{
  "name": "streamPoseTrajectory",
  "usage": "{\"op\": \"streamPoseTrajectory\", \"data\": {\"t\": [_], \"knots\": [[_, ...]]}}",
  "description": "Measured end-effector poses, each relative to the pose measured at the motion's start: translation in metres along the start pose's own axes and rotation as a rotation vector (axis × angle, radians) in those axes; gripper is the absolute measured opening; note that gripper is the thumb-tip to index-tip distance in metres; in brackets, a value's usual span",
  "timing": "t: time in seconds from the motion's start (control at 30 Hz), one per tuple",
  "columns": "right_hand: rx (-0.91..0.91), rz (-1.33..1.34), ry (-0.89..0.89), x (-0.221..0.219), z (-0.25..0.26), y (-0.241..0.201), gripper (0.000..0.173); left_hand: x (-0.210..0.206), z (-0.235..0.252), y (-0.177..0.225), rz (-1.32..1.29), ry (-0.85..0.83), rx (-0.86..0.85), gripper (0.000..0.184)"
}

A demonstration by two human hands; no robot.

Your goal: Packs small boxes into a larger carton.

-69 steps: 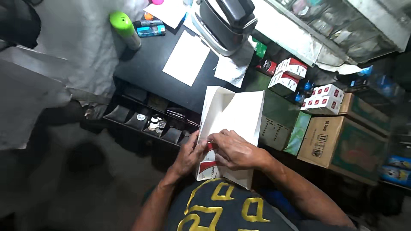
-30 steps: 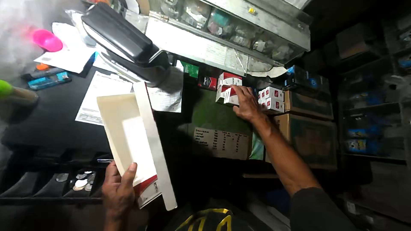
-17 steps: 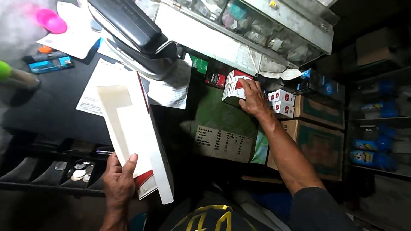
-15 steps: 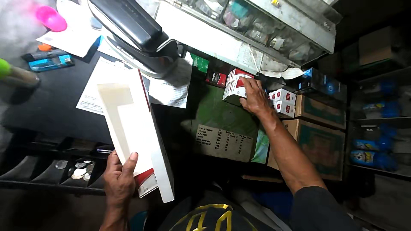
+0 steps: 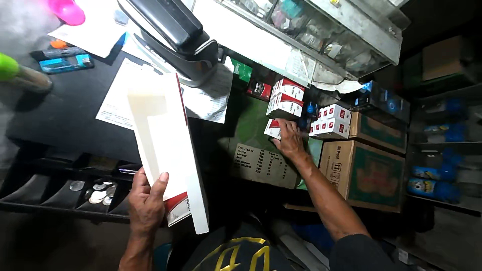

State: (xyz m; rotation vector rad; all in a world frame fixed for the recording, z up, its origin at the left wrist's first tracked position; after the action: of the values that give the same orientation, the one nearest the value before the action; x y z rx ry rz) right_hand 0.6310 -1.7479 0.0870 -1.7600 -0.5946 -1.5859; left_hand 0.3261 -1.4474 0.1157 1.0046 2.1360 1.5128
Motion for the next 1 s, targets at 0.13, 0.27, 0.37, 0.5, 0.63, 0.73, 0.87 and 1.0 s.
{"op": "streamPoseTrajectory", "data": {"t": [0.13, 0.27, 0.37, 0.5, 0.63, 0.73, 0.87, 1.0], "knots": [[-0.081, -0.054, -0.034, -0.021, 0.005, 0.015, 0.078, 0.001, 0.001, -0.003, -0.022, -0.012, 0.005, 0.042], [0.009, -0.049, 0.113, -0.019, -0.004, 0.007, 0.049, 0.002, 0.001, -0.001, -0.032, -0.024, 0.013, 0.039], [0.091, -0.010, 0.159, -0.020, -0.005, 0.004, 0.030, 0.002, 0.001, 0.001, -0.035, -0.033, 0.030, 0.042], [0.170, -0.001, 0.187, -0.029, 0.001, 0.001, 0.024, 0.004, 0.002, 0.000, -0.025, -0.054, 0.037, 0.045], [0.194, -0.020, 0.218, -0.035, 0.007, 0.003, 0.022, 0.007, 0.003, 0.001, -0.010, -0.073, 0.049, 0.048], [0.207, -0.023, 0.224, -0.036, 0.013, 0.007, 0.022, 0.009, 0.005, 0.001, 0.015, -0.089, 0.060, 0.048], [0.109, 0.106, 0.253, -0.004, 0.006, -0.015, 0.032, 0.011, 0.008, 0.001, 0.103, -0.099, 0.053, 0.048], [0.244, 0.355, 0.543, 0.102, -0.015, -0.143, 0.029, 0.012, 0.010, 0.002, 0.132, -0.120, 0.052, 0.050]]}}
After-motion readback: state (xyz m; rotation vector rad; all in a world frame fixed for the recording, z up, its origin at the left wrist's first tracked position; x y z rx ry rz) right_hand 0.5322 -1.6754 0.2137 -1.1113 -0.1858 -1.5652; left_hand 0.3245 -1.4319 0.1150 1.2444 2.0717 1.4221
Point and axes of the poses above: each hand's wrist, its own z-axis towards the middle knuckle, its own x-axis out of the back of the hand, y = z × x, the point moved 4 cm from there along z, towards the middle knuckle, and after that the axes turned 11 degrees about x, right-handed, at the moved point
